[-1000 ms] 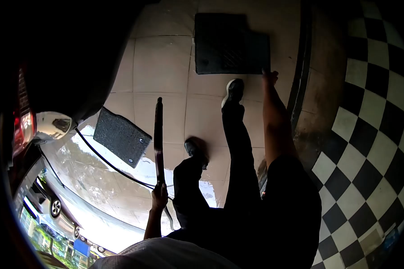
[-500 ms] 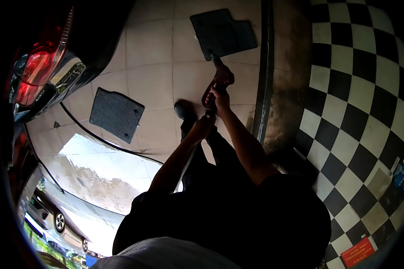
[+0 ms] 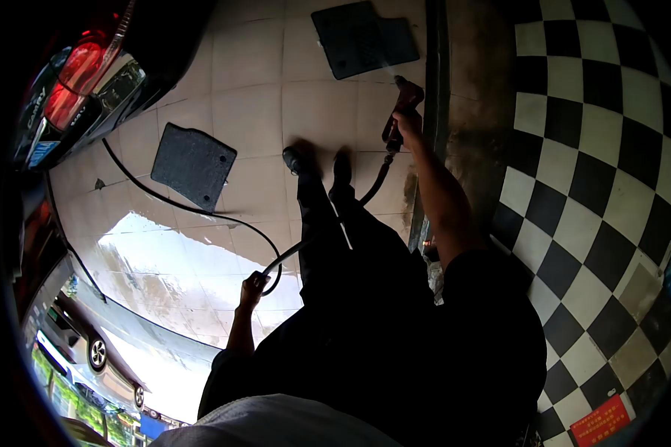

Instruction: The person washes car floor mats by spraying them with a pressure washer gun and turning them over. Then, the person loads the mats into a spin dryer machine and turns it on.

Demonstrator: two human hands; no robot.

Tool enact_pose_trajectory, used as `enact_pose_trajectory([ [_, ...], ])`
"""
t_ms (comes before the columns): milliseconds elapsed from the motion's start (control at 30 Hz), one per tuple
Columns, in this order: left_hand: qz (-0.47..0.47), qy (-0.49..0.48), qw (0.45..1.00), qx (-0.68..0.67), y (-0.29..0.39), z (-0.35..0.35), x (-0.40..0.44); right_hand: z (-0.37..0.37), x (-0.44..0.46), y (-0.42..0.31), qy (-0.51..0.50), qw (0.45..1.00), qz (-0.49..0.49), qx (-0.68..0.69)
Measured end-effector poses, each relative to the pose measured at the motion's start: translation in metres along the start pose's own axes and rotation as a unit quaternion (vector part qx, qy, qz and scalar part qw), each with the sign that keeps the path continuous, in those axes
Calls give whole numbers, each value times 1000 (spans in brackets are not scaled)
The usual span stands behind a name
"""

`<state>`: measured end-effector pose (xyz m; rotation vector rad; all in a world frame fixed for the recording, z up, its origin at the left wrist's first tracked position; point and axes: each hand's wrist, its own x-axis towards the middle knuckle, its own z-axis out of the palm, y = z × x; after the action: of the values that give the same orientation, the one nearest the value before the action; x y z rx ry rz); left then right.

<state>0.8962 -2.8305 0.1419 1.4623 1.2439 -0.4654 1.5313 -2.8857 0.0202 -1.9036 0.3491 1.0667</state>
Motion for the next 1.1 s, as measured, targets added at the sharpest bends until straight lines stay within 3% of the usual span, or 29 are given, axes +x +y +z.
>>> enact_pose_trajectory([
  [100,28,40,997,55,58,8,-33,-28,35,17,-59,995,-22,-82],
  [200,84,98,990,55,83,14,-62,-2,-41,-25,-58,981,-77,-168],
  [300,97,61,992,58,110,8,-82,15,-90,-37,-88,955,-133,-249],
  [367,117,81,989,40,103,14,-86,10,-71,-22,-90,954,-146,-245],
  [433,128,96,987,34,113,10,-89,0,-52,-10,-13,948,-153,-280],
  [500,120,87,989,20,114,1,-92,-16,-32,7,11,961,-110,-254],
  [567,133,97,986,31,111,-4,-94,-21,-56,2,-38,962,-78,-259],
  [667,155,75,983,68,119,-11,-101,-1,-90,8,-21,935,-171,-309],
  [767,203,103,973,45,107,-14,-106,26,-149,-24,-90,926,-150,-335],
  [900,145,97,984,26,101,-28,-116,52,-117,-26,-51,924,-180,-333],
  [967,169,115,979,23,98,-27,-116,59,-128,-46,-68,932,-172,-313],
  [1033,190,120,973,43,97,-27,-112,69,-123,-47,3,910,-272,-314],
  [1100,187,121,975,20,98,-30,-109,71,-124,-62,-62,921,-225,-313],
])
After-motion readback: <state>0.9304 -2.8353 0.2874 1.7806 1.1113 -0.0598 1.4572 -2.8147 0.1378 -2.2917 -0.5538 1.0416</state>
